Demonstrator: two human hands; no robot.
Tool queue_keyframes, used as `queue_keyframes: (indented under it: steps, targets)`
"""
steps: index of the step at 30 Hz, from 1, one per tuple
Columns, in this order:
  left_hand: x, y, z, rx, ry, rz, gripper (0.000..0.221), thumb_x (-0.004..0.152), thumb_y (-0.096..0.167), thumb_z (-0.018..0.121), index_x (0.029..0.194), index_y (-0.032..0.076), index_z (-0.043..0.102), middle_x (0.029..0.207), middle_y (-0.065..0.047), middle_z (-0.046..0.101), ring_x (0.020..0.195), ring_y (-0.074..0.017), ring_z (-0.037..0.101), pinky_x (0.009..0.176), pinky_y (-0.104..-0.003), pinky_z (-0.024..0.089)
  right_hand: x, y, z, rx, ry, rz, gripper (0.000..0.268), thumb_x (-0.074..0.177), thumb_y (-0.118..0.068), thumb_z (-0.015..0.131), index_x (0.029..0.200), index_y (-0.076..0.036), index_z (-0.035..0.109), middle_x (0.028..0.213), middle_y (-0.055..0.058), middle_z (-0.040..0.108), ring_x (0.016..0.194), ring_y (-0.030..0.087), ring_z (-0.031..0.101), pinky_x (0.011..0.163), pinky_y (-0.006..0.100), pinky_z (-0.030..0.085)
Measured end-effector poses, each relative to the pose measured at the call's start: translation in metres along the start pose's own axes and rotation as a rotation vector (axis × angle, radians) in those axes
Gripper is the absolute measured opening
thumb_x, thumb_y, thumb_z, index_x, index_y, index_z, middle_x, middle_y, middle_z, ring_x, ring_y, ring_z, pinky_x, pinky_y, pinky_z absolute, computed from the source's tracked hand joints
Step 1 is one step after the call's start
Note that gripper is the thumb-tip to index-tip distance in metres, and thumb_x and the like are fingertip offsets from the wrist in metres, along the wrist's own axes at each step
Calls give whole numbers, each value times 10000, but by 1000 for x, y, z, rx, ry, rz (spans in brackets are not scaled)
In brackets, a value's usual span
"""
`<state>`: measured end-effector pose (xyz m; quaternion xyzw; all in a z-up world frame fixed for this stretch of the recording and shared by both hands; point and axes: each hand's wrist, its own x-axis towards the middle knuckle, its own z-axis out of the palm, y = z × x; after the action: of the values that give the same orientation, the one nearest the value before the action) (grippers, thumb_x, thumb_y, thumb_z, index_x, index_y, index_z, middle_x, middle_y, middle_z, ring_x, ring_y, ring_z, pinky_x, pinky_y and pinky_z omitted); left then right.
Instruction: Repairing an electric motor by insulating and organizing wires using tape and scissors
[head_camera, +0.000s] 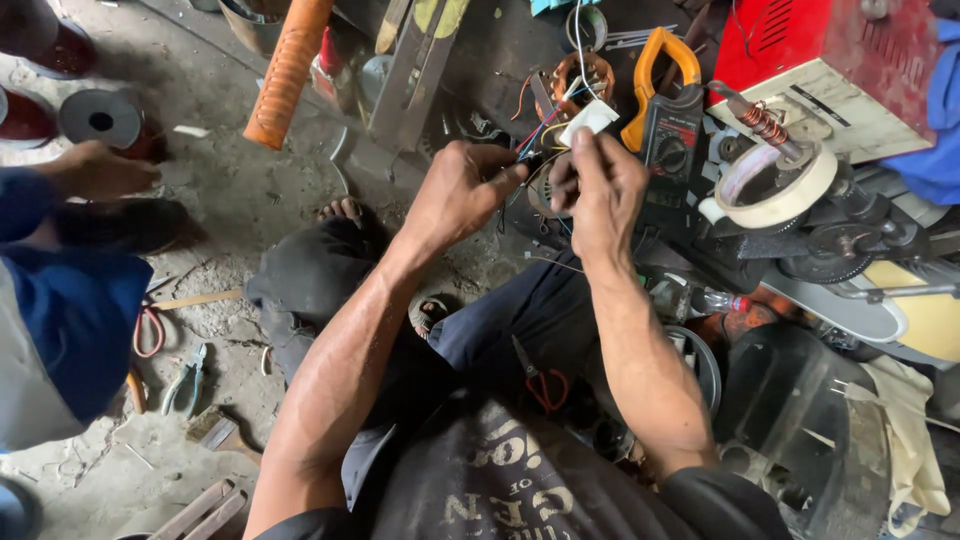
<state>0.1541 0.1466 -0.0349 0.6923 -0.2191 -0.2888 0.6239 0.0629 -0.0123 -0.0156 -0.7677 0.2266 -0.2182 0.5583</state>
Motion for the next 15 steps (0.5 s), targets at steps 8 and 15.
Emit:
queue_keyframes:
  steps: [8,15]
  targets:
    - [4,-14,10,-9,-12,33,255,876,242,730,1074,102,809,785,-119,766,812,-286,759,759,-442,574,-11,31,11,26,60,35,52,933,-80,759,923,-31,744,662,98,662,512,78,579,384,189,415]
    - [7,-7,12,-64,68,116,218,904,239,760,1091,139,810,835,-115,786,842,-233,761,773,-400,581,-14,16,16,149,103,116,114,981,-96,684,903,-30,735,662,82,603,500,111,571,378,167,364]
